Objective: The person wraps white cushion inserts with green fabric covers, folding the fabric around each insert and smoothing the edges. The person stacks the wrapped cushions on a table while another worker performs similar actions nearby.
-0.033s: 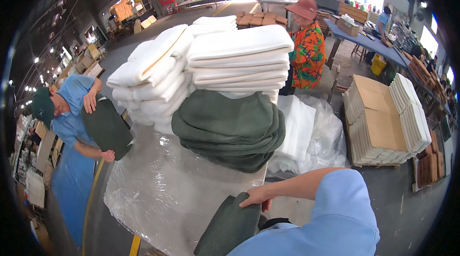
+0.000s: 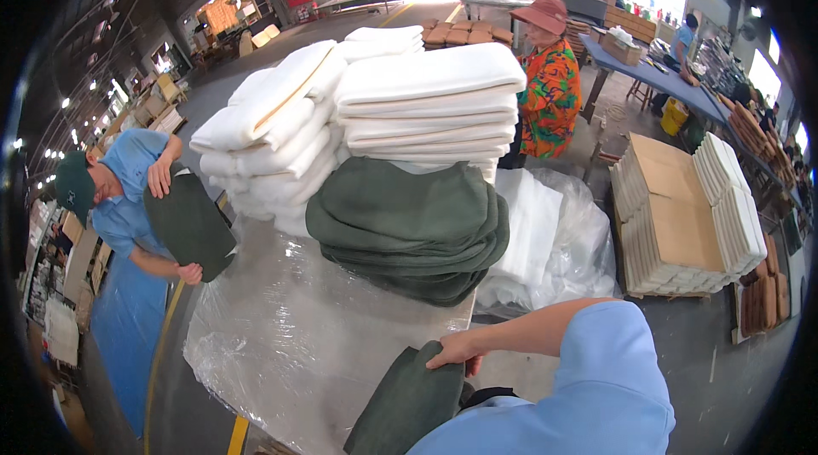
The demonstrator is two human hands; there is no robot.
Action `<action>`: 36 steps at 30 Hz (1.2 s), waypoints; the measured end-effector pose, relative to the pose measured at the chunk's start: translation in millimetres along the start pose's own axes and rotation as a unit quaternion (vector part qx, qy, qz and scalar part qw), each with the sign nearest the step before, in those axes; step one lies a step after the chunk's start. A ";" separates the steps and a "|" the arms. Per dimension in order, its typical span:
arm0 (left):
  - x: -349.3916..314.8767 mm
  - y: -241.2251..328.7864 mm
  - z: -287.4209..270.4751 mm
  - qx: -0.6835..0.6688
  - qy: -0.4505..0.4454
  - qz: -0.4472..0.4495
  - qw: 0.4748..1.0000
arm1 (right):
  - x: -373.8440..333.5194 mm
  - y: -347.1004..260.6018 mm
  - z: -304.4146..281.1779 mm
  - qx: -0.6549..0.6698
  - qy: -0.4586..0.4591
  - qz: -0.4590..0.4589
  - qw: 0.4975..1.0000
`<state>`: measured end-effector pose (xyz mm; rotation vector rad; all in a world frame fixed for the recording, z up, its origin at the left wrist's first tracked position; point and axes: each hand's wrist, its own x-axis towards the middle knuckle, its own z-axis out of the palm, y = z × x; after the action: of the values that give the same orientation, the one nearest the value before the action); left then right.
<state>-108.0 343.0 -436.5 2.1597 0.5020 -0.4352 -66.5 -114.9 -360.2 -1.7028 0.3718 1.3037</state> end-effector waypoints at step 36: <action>30.8 -6.5 26.9 0.024 0.075 0.024 0.997 | 83.2 -4.6 -1.1 -0.221 0.176 -0.063 0.957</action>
<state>-88.3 331.0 -470.9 2.2575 0.5262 -0.2631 -30.1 -89.9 -430.9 -2.3096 0.1737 1.0355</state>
